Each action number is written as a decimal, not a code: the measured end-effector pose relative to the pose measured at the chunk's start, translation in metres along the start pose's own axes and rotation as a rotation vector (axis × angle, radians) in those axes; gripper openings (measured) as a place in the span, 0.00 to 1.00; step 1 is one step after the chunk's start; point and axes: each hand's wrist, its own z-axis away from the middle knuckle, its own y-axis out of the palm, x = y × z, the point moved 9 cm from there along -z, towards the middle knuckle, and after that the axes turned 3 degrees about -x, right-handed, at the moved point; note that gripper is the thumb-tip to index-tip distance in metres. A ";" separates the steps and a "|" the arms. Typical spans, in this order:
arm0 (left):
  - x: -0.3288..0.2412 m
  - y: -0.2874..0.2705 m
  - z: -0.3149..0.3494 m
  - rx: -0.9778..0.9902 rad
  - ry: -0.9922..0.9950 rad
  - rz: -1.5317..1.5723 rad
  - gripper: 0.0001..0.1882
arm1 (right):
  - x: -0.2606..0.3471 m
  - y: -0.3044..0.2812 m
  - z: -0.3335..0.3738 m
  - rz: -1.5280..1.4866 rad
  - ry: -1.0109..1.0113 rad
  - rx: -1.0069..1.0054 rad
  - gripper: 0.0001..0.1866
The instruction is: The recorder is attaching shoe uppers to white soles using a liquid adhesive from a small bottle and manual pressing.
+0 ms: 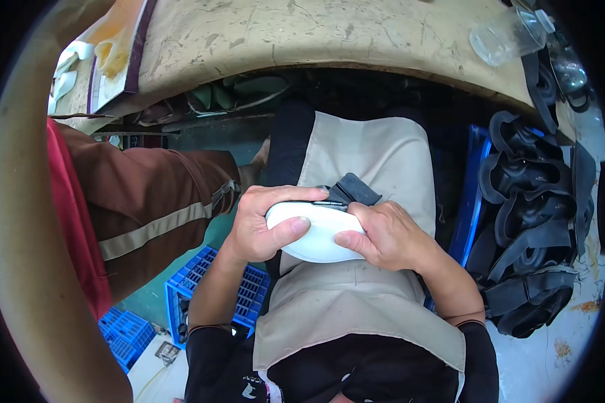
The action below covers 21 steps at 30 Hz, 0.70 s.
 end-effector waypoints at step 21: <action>-0.036 0.020 0.006 -0.505 0.308 -0.528 0.25 | -0.085 -0.110 0.071 -1.709 -0.366 -0.316 0.46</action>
